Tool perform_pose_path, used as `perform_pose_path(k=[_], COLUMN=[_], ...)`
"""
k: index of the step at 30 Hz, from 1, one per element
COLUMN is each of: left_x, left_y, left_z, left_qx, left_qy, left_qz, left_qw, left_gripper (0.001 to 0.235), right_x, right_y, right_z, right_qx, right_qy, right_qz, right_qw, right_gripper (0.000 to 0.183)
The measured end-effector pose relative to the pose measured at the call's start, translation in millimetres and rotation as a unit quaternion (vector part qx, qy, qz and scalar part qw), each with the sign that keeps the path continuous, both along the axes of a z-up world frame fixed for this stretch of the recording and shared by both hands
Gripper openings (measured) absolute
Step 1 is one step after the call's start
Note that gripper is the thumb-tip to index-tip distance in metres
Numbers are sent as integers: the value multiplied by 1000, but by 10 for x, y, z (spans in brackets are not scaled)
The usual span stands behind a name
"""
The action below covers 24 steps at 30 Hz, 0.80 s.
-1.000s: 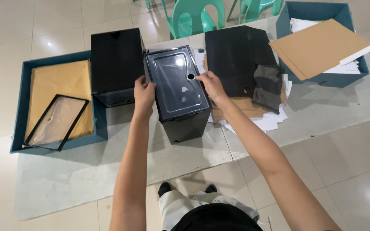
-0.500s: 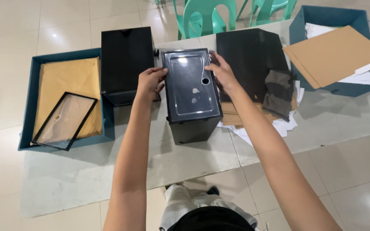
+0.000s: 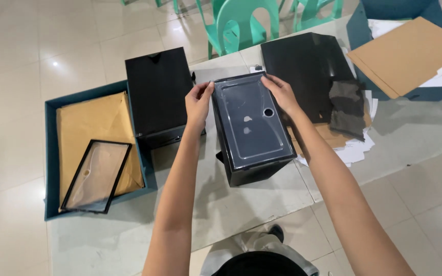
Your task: The person assembles a black electronic device by folding a black plastic casing and securing it with clips. They then wipe a transparent plastic cover with a cloth and place it onto the assembled casing, pressing it into place.
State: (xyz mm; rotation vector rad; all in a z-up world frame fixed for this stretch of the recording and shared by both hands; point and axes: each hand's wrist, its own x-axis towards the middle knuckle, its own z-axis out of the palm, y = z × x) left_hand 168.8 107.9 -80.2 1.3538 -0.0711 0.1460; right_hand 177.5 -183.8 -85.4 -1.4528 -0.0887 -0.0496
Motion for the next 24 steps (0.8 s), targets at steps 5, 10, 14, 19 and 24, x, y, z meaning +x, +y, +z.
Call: perform_pose_path(k=[5,10,14,19,24], left_x=[-39,36,5,-65,-72], left_y=[-46,-32,-43,-110,-169], left_z=[250,199,266,399,337], left_qx=[-4,-39,17,140,179], left_qy=[76,67,17,-44,-114], left_qz=[32,8,-26,-9,25], left_qw=[997,997,999,989,977], left_gripper=[25,20,20,21,20], right_x=[-230,-198,-342,-299,-275], right_y=[104,136,207,194,129], right_z=[358,381,596,657,476], right_qx=[-12,40,40,11,-30], right_qy=[83,-36,20,30,-10], right_qz=[-60,1,-10,7,-61], right_qw=[995,999,999,999,998], right_gripper=[37,37,34,35,28])
